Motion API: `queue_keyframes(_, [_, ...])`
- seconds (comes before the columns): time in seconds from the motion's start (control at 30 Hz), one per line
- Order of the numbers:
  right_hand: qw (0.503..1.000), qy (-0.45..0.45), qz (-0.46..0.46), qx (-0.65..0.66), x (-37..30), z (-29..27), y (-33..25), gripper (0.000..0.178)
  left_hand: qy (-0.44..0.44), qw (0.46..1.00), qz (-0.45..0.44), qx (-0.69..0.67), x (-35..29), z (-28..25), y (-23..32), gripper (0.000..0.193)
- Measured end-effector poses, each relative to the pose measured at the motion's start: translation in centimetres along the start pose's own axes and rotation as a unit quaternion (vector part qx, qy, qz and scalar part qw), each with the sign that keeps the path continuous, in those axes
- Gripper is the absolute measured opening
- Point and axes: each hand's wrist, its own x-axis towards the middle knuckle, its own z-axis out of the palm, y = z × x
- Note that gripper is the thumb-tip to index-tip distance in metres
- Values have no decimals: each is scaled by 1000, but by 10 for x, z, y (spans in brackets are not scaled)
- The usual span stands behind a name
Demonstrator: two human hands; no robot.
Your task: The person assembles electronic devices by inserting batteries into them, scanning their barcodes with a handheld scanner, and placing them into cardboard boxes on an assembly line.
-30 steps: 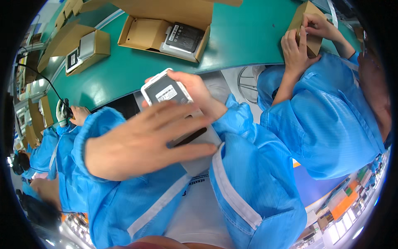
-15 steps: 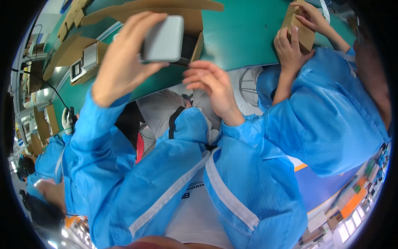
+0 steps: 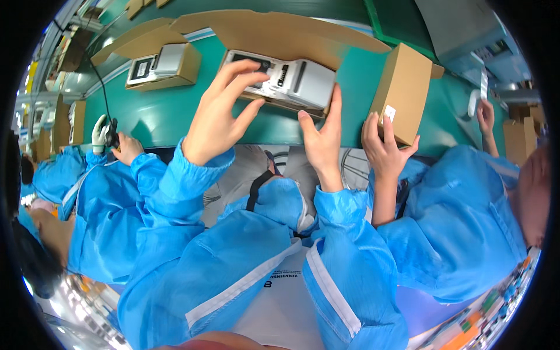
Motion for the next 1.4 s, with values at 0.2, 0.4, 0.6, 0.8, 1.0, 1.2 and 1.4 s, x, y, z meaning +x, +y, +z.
queue_keyframes(0.2, [999, -8, -32, -13, 26, 50, 14, 80, 105, 984, -138, -35, -67, -22, -13, 31])
queue_keyframes(0.4, [996, -75, -32, 27, 44, 105, 19, 78, 124, 974, -186, -25, -108, -35, -28, 30])
queue_keyframes(0.6, [982, -173, -76, 17, 68, 146, 28, 83, 136, 969, -199, -44, -115, -34, -23, 30])
queue_keyframes(0.8, [975, -204, 12, 89, 60, 178, 28, 70, 134, 970, -189, -74, -91, -28, 2, 28])
queue_keyframes(1.0, [989, -88, 69, 102, -52, 53, 12, 25, 55, 980, -101, -165, -19, 42, 26, 58])
queue_keyframes(1.2, [989, 62, 108, 77, -99, -27, 11, 12, 53, 994, 65, -63, 54, 146, 48, 62])
queue_keyframes(1.4, [992, 90, 53, 67, -73, -53, 4, 14, 253, 959, 17, -124, 58, 139, 31, 37])
